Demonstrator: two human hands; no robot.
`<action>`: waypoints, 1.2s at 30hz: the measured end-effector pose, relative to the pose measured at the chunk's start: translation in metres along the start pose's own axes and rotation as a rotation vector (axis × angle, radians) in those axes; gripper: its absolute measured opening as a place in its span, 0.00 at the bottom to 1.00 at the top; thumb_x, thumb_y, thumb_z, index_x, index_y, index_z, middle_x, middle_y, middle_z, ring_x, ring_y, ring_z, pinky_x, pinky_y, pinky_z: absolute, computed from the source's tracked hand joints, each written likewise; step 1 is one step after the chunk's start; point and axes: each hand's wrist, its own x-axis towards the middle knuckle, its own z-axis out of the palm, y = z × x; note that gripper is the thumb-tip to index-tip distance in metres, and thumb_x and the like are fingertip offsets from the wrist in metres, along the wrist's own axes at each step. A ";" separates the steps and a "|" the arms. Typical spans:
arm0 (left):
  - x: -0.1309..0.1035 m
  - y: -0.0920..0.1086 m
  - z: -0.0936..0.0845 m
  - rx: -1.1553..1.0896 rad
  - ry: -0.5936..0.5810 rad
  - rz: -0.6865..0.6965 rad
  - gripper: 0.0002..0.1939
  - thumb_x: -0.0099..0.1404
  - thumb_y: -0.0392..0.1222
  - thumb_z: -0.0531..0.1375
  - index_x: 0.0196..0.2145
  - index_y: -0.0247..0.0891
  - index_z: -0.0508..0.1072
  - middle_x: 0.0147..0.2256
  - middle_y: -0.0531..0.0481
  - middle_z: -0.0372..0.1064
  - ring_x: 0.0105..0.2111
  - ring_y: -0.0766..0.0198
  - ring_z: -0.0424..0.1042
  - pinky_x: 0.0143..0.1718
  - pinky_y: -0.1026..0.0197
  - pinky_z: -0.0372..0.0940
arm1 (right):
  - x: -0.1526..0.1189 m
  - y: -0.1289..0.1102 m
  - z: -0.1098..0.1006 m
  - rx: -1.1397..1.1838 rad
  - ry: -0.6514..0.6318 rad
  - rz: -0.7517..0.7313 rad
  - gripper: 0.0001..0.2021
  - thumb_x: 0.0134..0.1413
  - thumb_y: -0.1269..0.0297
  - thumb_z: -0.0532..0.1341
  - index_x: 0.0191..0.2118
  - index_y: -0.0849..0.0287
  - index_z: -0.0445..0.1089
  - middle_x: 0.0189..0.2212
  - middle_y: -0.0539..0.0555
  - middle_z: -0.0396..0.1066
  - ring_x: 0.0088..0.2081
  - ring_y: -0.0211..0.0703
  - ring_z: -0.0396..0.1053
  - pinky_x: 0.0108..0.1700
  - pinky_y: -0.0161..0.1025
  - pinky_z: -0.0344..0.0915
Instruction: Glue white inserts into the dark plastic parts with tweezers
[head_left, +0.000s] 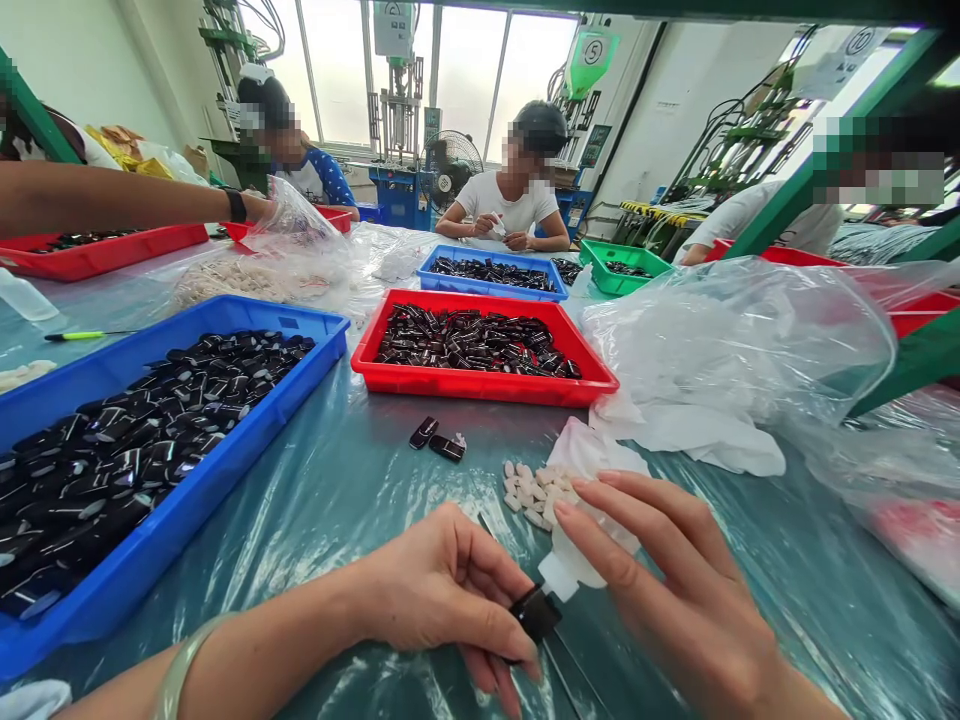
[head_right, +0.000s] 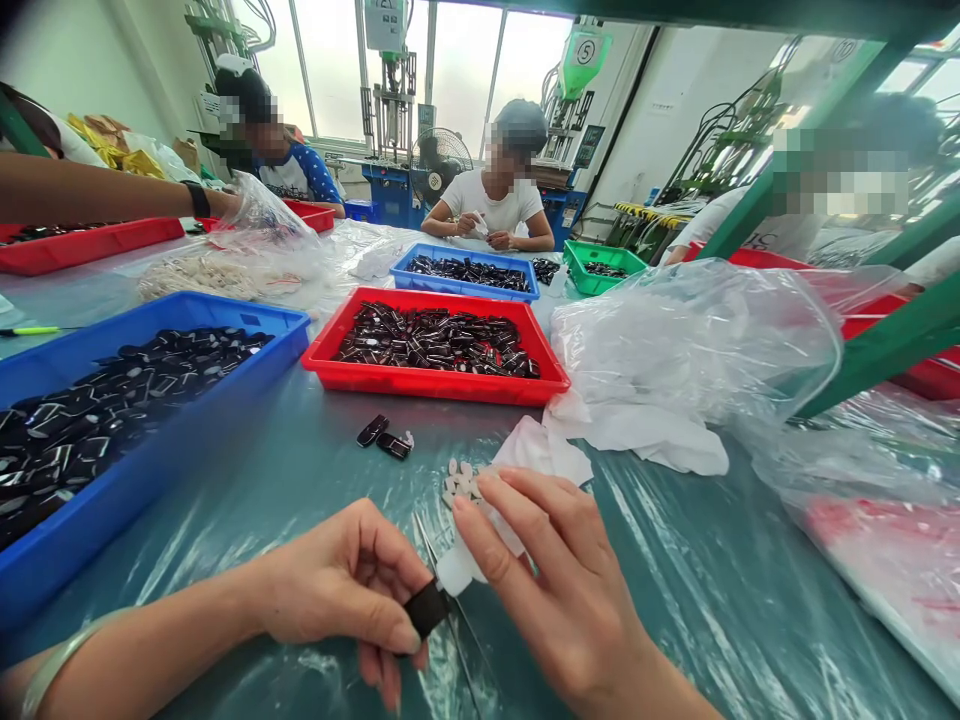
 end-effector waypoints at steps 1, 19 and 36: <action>0.000 0.000 0.000 -0.001 0.006 -0.004 0.07 0.51 0.33 0.63 0.31 0.31 0.76 0.26 0.50 0.73 0.22 0.71 0.73 0.21 0.74 0.66 | 0.000 0.000 0.000 -0.004 -0.002 -0.004 0.17 0.58 0.77 0.49 0.50 0.59 0.65 0.46 0.60 0.65 0.52 0.51 0.58 0.50 0.49 0.58; -0.001 0.003 0.000 0.005 0.013 -0.004 0.06 0.50 0.35 0.64 0.28 0.30 0.76 0.25 0.50 0.72 0.21 0.70 0.72 0.21 0.73 0.65 | 0.003 0.003 -0.006 0.075 -0.030 -0.004 0.18 0.55 0.82 0.50 0.47 0.59 0.66 0.45 0.58 0.66 0.50 0.49 0.60 0.47 0.46 0.61; 0.001 0.004 0.004 0.051 0.061 -0.025 0.06 0.49 0.35 0.64 0.28 0.31 0.76 0.24 0.50 0.72 0.21 0.69 0.72 0.21 0.72 0.64 | 0.011 -0.001 0.004 0.096 -0.003 0.107 0.18 0.53 0.84 0.50 0.44 0.58 0.66 0.40 0.56 0.71 0.45 0.45 0.64 0.44 0.46 0.59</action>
